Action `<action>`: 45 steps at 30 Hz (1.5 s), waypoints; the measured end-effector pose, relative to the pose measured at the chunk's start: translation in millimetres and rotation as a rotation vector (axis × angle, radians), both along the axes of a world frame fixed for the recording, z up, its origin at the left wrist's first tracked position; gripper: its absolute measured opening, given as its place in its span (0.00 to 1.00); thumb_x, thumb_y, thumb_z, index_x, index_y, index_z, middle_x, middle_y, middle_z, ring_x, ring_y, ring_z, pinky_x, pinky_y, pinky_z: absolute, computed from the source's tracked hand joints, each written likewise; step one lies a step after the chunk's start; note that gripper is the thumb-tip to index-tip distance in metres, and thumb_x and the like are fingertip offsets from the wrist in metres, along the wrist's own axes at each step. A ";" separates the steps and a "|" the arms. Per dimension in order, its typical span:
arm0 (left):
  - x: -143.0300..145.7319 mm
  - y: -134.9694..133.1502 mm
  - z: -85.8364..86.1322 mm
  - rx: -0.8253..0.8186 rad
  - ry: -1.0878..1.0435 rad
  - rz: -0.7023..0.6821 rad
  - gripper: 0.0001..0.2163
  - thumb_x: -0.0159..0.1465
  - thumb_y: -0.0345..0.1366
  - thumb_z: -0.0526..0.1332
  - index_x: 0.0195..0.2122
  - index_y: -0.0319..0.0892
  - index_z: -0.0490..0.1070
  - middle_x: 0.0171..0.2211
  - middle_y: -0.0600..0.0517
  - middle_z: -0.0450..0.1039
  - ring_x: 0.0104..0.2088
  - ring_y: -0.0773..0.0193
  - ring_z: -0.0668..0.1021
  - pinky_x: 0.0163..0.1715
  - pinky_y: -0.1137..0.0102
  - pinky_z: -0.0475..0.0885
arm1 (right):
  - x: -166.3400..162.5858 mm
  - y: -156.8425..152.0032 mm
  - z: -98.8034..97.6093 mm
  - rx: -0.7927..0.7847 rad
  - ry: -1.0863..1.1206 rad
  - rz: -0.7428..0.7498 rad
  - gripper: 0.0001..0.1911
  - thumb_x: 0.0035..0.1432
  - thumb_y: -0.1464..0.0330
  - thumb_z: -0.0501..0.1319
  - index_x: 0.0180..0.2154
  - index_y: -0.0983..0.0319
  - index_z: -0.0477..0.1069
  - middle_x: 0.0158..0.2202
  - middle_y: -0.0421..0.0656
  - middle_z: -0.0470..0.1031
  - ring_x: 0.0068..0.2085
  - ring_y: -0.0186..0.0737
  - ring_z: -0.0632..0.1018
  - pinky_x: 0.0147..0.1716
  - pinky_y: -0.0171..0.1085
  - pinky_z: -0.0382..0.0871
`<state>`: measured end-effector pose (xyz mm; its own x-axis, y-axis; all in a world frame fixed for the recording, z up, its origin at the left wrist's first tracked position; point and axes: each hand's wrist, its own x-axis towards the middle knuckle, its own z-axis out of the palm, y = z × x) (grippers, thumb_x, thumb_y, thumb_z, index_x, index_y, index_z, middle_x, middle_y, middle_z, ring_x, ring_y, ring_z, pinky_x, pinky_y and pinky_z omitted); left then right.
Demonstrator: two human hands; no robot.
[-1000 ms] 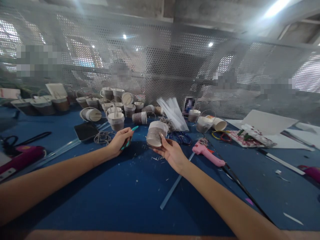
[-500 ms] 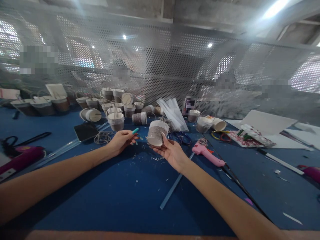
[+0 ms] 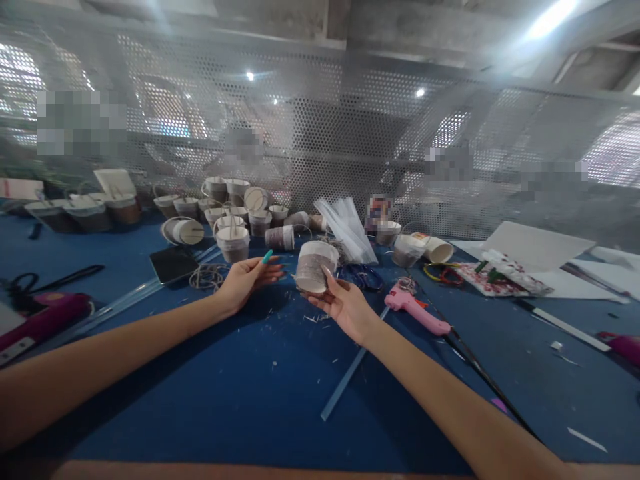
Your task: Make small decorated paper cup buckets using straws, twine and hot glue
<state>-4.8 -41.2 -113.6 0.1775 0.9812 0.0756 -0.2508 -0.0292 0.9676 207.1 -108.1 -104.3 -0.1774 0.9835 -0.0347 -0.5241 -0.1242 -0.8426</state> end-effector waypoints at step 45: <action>-4.0 4.4 -20.2 0.486 0.611 0.242 0.46 0.40 0.36 0.72 0.58 0.40 0.48 0.57 0.37 0.54 0.58 0.45 0.60 0.56 0.49 0.56 | -1.6 -12.7 19.0 -0.038 0.148 -0.153 0.06 0.51 0.67 0.56 0.25 0.62 0.67 0.28 0.44 0.72 0.31 0.37 0.73 0.38 0.40 0.70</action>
<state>-8.8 -36.8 -133.8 0.1123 0.8802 0.4611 0.3838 -0.4665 0.7970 205.5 -120.8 -85.3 -0.0315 0.9979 -0.0565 -0.6569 -0.0632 -0.7513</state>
